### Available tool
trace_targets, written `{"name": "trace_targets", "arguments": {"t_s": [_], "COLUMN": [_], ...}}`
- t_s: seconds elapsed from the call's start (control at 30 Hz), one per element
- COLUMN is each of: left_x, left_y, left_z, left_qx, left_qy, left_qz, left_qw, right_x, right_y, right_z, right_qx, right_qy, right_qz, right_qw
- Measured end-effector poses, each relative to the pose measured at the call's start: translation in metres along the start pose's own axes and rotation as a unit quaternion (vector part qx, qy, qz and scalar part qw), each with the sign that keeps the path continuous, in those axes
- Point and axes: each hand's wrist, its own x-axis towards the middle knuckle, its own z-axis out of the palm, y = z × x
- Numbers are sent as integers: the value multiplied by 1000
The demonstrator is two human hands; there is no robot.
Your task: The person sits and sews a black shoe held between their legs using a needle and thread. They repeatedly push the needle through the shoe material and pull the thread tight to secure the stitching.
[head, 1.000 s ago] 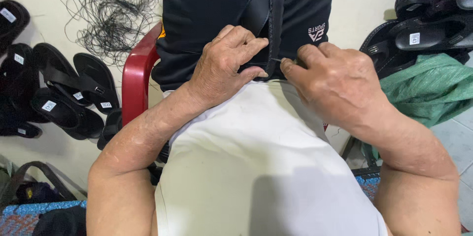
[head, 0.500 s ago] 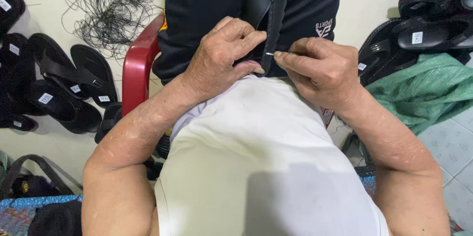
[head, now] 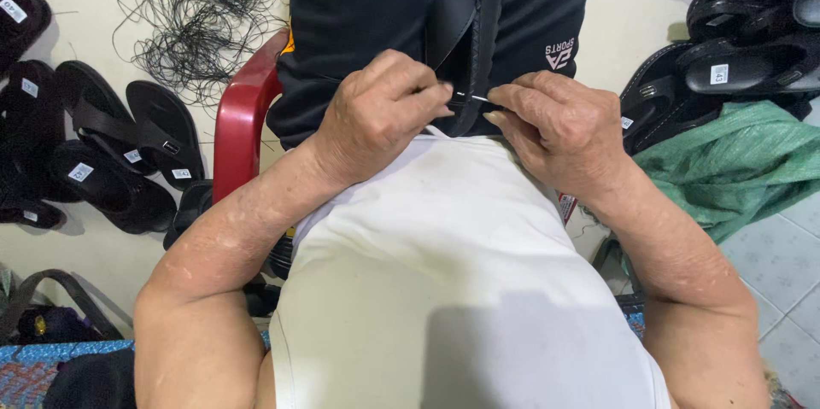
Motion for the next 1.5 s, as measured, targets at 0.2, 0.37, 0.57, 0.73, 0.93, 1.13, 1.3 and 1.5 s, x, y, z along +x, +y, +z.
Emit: {"name": "trace_targets", "arguments": {"t_s": [0.2,0.37,0.57,0.73,0.93,1.13,1.3,1.5], "left_x": [12,20,24,22,25,12,8,9], "left_y": [6,20,21,20,10,13,12,13], "left_z": [-18,-36,-26,1,9,8,5,7], "left_qx": [-59,-384,-350,-161,-58,-116,-156,-173], "left_qy": [-52,-65,-15,-97,-94,-79,-44,-52], "left_qz": [-37,-243,-297,-228,-222,-209,-211,-220], "left_qw": [996,888,889,956,969,968,964,959], "right_x": [3,-1,-3,-8,-47,-31,-24,-8], "right_y": [3,10,10,1,-17,-1,-3,-19], "right_z": [0,1,-7,-19,-60,-28,-7,-27], "right_qx": [38,25,-104,-234,-241,-105,-98,-153], "right_qy": [-8,-20,-27,-61,-61,-11,27,-47], "right_qz": [21,2,-43,-49,19,-5,18,10], "right_qw": [999,999,993,969,968,994,995,987]}}
